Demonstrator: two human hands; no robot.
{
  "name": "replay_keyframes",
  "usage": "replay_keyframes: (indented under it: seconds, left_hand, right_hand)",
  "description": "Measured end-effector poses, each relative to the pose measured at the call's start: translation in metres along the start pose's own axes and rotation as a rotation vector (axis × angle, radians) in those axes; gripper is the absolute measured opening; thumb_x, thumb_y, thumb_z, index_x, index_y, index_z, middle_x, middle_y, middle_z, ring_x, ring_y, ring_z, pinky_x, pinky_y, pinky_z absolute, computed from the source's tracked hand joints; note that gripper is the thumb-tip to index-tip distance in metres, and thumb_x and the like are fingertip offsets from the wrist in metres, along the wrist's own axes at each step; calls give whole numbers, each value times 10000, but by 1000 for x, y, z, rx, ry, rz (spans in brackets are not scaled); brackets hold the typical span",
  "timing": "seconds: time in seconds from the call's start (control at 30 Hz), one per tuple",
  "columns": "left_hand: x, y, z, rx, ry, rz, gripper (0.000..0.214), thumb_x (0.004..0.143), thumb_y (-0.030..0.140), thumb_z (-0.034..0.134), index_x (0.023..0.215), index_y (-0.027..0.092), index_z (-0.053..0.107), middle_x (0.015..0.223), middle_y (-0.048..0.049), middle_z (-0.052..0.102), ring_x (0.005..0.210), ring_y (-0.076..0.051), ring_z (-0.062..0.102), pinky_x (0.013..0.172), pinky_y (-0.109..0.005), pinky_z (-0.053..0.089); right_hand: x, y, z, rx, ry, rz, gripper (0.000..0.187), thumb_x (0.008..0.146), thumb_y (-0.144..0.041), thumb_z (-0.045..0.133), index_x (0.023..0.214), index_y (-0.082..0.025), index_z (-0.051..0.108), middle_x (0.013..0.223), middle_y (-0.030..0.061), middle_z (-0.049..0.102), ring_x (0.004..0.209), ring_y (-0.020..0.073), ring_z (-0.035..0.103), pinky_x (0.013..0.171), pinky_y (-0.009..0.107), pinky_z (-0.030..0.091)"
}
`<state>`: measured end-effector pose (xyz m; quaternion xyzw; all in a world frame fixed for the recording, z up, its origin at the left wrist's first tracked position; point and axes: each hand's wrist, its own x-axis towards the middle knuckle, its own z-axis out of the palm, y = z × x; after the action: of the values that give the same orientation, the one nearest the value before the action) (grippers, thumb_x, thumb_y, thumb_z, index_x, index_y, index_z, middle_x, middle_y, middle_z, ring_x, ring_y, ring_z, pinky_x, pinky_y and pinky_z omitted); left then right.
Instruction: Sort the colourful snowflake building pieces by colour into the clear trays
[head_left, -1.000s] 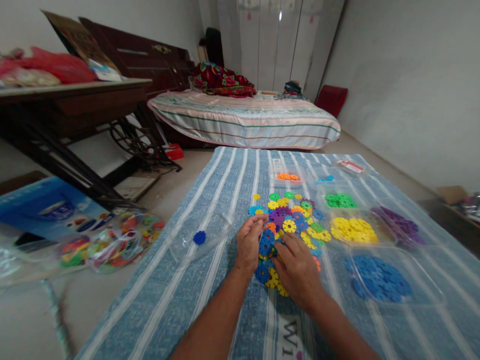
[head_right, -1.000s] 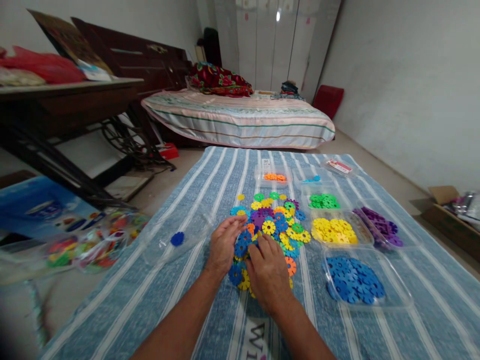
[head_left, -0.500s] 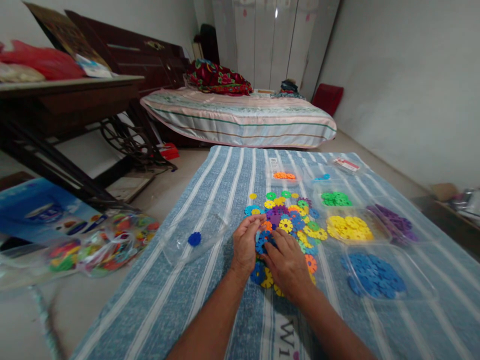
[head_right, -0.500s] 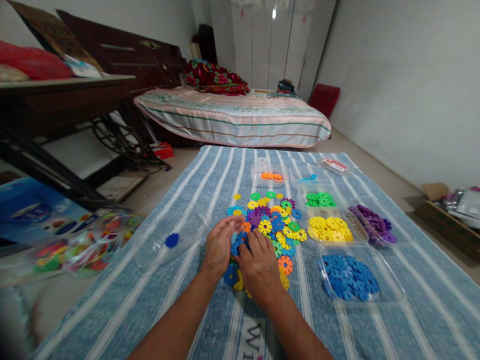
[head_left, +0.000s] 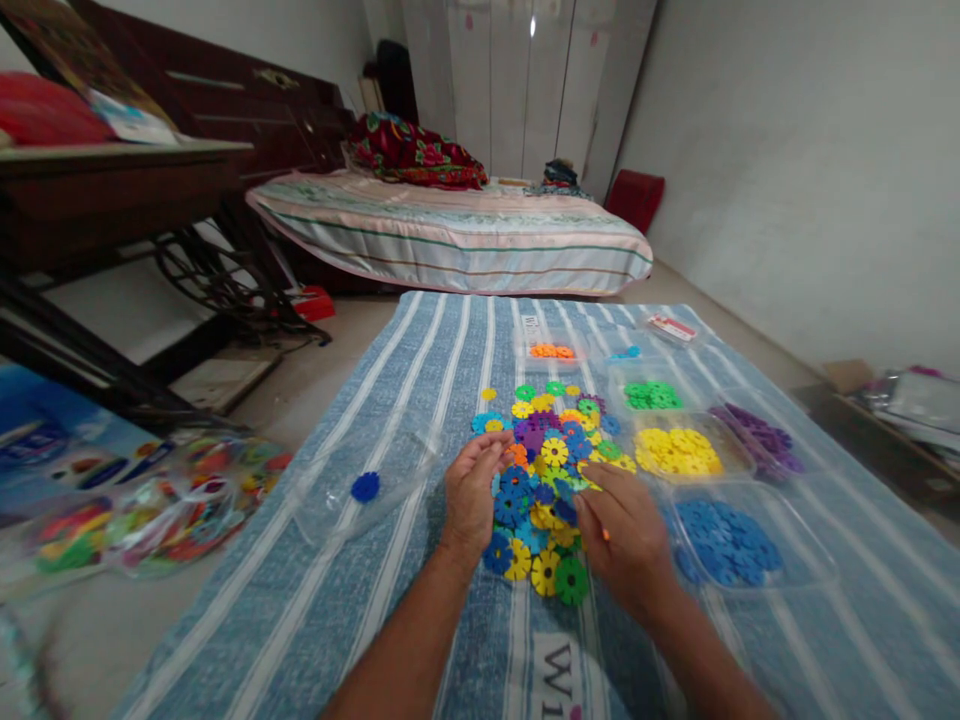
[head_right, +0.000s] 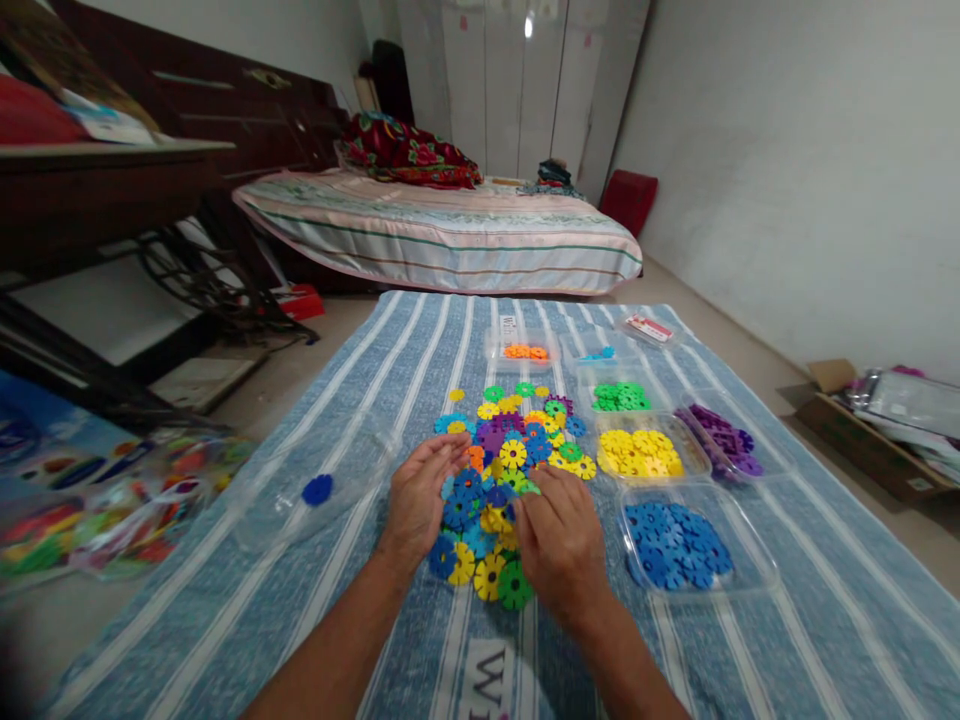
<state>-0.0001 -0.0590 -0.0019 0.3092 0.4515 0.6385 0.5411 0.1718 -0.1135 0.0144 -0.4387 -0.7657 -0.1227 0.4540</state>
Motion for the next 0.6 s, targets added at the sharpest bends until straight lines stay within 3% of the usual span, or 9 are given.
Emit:
replay_keyframes:
  seconds: [0.13, 0.23, 0.33, 0.43, 0.6]
  left_hand:
    - [1, -1, -2, -10, 9, -7, 228, 688, 328, 683, 838, 158, 690, 930, -70, 709, 894, -189, 646, 849, -330, 482]
    - [2, -3, -2, -12, 9, -4, 236, 696, 333, 673, 854, 158, 688, 928, -73, 708, 903, -194, 642, 848, -336, 485]
    - [2, -3, -3, -2, 11, -2, 235, 697, 334, 669, 857, 163, 684, 921, -68, 708, 912, -196, 640, 831, -326, 489]
    - [1, -3, -3, 17, 12, 2, 247, 694, 347, 665, 858, 163, 682, 920, -74, 709, 924, -206, 640, 795, -313, 494]
    - [1, 0, -2, 25, 13, 4, 258, 679, 358, 671, 849, 164, 682, 924, -78, 710, 922, -212, 640, 742, -294, 495]
  right_hand:
    - [-7, 35, -51, -272, 19, 4, 40, 832, -151, 579, 802, -162, 603, 921, 105, 668, 932, 219, 616, 868, 417, 494]
    - [-19, 60, -87, -549, 29, 27, 110, 828, -230, 610, 742, -161, 603, 878, 106, 681, 845, 236, 633, 875, 459, 470]
    - [-31, 68, -104, -650, 11, 47, 189, 852, -308, 587, 722, -173, 600, 862, 96, 686, 801, 232, 637, 899, 477, 444]
    - [-37, 57, -95, -525, -21, 41, 174, 867, -320, 565, 761, -187, 599, 857, 77, 679, 799, 212, 632, 905, 459, 445]
    - [-31, 17, -48, -183, -54, 32, 26, 849, -204, 574, 868, -201, 591, 926, 72, 659, 904, 201, 613, 887, 433, 468]
